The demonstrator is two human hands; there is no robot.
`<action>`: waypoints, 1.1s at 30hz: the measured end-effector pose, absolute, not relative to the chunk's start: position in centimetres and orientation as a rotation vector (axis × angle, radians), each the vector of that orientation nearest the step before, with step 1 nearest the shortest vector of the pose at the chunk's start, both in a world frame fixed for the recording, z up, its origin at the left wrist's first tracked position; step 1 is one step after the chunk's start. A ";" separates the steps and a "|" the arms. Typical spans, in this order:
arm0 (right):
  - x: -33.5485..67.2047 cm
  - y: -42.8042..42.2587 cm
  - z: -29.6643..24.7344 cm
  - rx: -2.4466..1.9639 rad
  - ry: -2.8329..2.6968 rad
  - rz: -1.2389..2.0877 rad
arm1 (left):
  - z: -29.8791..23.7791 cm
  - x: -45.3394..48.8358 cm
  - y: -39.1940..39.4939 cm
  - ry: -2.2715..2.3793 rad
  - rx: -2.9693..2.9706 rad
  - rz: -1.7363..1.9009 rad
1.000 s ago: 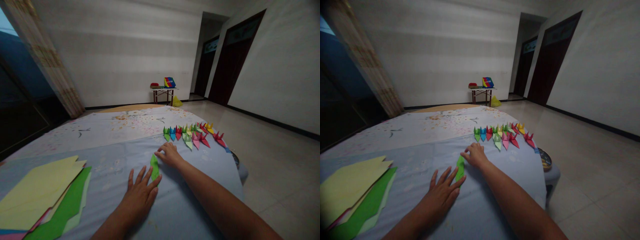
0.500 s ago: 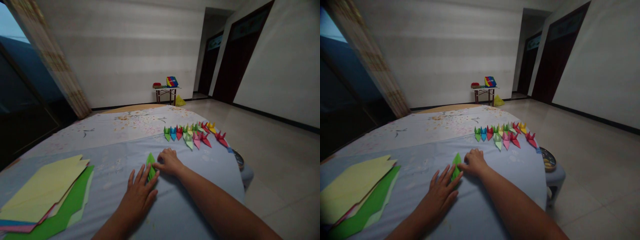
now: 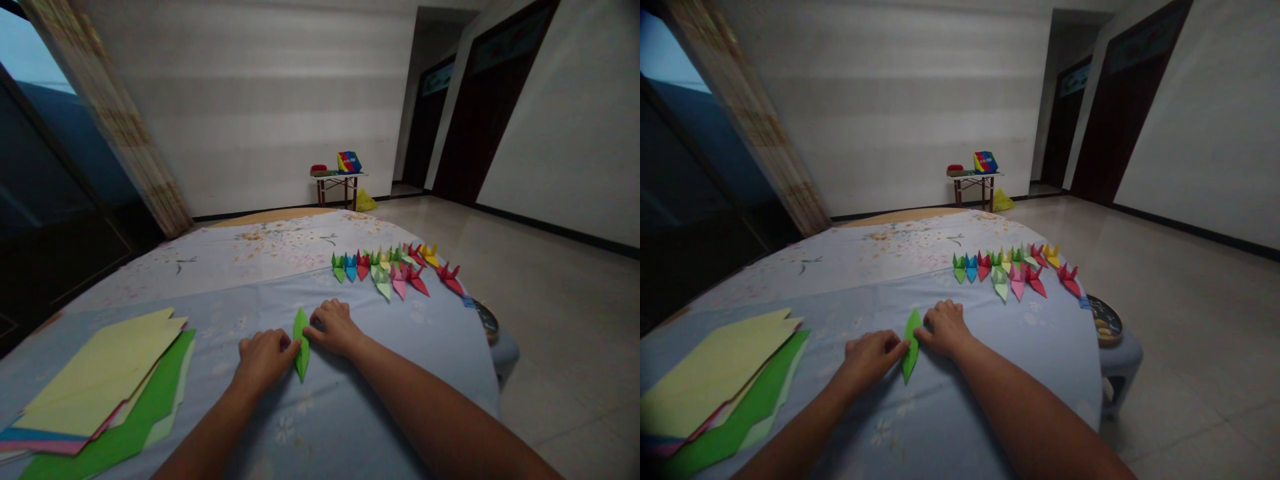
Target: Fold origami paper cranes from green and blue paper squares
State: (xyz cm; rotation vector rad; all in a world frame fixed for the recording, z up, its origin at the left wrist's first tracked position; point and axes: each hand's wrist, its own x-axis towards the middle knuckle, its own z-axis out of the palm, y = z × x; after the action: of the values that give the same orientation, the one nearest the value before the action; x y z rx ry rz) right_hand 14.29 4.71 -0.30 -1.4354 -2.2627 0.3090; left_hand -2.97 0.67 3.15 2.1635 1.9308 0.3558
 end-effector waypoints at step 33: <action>14.8 5.0 0.1 -0.741 -1.818 0.802 | 0.5 -3.5 1.1 1.598 2.119 1.312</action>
State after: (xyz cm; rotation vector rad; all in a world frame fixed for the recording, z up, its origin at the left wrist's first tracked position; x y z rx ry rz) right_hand 14.77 5.04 0.11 -0.7406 -1.8183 0.8017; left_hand -3.53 1.05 0.54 2.1186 1.5985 1.3117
